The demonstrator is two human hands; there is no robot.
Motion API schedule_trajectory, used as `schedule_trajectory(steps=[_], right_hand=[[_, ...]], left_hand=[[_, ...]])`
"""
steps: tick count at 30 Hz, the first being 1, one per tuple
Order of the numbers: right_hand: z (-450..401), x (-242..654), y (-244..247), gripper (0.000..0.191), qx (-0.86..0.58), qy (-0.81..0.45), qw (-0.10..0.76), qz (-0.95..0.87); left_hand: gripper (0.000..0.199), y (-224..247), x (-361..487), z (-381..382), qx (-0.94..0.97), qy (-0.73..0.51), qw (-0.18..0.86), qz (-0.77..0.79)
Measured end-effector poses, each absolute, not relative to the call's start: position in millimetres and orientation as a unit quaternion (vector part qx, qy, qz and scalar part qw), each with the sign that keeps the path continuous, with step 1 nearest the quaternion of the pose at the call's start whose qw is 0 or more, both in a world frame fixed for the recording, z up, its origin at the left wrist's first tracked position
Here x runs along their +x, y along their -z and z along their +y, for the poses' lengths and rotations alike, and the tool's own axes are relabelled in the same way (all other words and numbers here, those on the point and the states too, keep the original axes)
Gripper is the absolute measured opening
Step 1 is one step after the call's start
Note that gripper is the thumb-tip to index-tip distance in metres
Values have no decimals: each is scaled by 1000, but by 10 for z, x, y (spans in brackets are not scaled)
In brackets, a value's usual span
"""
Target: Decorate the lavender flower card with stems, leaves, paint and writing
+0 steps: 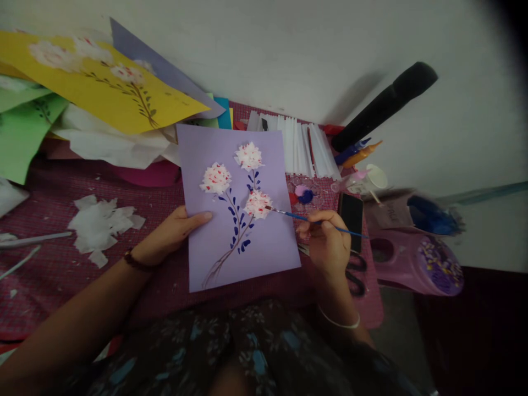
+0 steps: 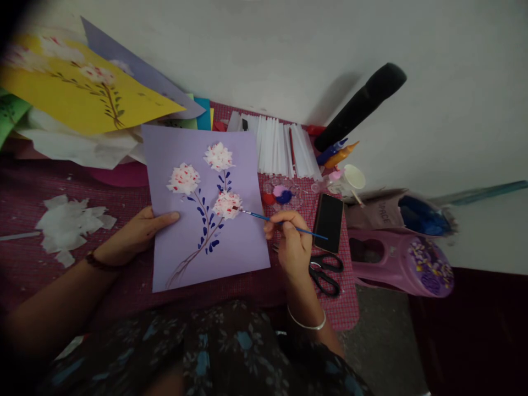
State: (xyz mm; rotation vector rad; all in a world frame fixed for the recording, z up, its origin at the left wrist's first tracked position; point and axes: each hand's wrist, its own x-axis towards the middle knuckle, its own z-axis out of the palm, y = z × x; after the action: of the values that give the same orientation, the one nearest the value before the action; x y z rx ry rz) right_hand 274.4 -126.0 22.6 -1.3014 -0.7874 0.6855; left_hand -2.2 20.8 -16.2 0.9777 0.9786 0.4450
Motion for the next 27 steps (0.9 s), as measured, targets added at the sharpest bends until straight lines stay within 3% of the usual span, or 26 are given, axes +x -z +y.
schedule_trajectory(steps=[10,19,27], right_hand=[[-1301,2734,-132,22,-537,-336,640,-435],[-1327,2702,-268,18,-539,-239,689,-421],[-987,2709,-542,10,-561,-162,655,-479]], left_hand=[[49,133,-19,212,437,-190,753,453],[47,151,-22,214,460,-183,757,427],[56,195,-8,134,559,-159,706,406]])
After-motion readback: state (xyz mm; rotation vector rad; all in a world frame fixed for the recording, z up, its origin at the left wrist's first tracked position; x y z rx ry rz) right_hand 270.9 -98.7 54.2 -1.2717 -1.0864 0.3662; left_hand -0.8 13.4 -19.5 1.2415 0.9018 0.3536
